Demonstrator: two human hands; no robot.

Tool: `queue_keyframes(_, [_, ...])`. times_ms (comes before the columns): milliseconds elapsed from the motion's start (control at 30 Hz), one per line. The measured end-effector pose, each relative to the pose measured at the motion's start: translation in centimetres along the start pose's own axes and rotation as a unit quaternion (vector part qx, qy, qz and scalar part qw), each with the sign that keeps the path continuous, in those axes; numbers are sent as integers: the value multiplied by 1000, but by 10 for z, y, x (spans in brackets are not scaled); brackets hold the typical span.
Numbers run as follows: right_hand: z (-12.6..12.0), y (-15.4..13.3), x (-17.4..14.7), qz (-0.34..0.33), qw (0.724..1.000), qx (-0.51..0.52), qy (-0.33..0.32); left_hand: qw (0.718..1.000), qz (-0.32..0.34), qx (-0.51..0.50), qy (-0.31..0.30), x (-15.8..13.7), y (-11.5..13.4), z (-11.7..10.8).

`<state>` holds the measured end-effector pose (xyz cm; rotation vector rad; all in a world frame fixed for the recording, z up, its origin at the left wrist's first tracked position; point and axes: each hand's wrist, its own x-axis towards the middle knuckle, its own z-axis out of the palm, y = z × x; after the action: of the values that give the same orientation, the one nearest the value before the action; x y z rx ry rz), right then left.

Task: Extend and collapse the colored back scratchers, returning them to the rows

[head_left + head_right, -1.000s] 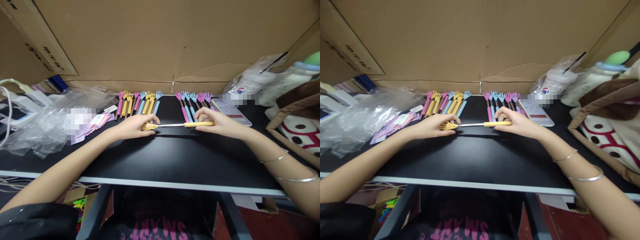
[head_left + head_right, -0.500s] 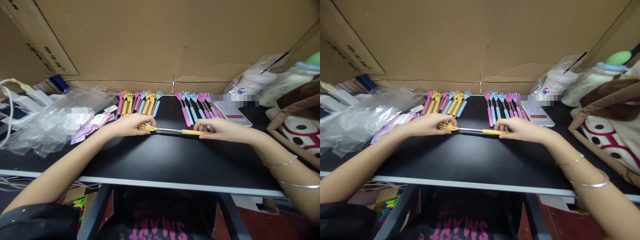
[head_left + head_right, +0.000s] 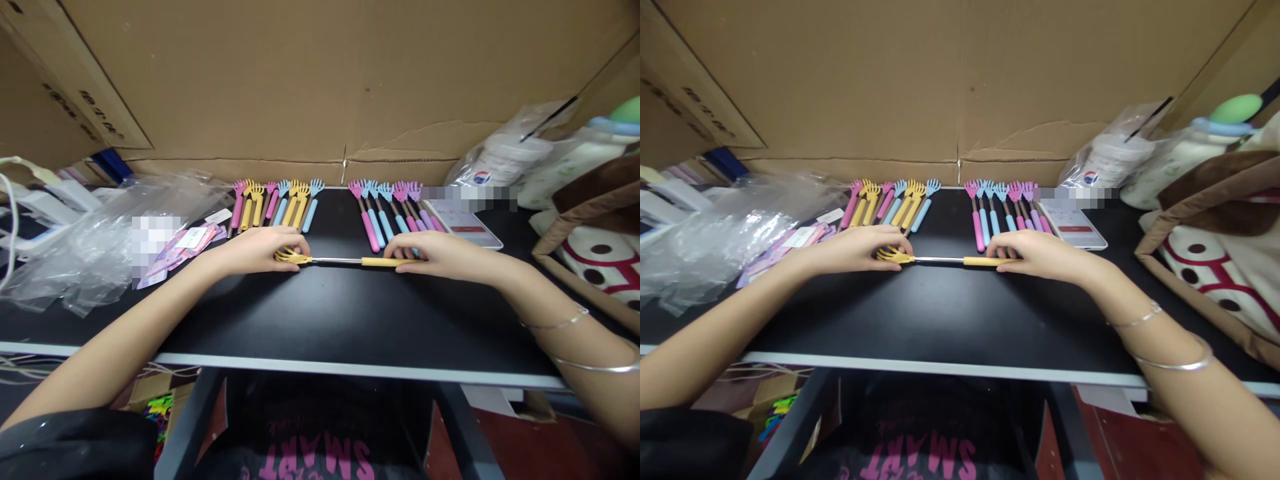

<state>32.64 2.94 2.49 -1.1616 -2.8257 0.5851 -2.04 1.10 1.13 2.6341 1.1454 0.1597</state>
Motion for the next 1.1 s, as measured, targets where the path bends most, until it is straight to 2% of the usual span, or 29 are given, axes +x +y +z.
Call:
queue_keyframes(433, [4,0,-1,19,994,-102,24,998,-20,57,-5,-2,8,-6])
queue_keyframes(700, [4,-5,-2,21,992,-119,20,997,-10,79,3,-3,6,-6])
queue_keyframes(1100, [5,-5,-2,37,994,-105,5,998,-12,64,-20,-5,3,-8])
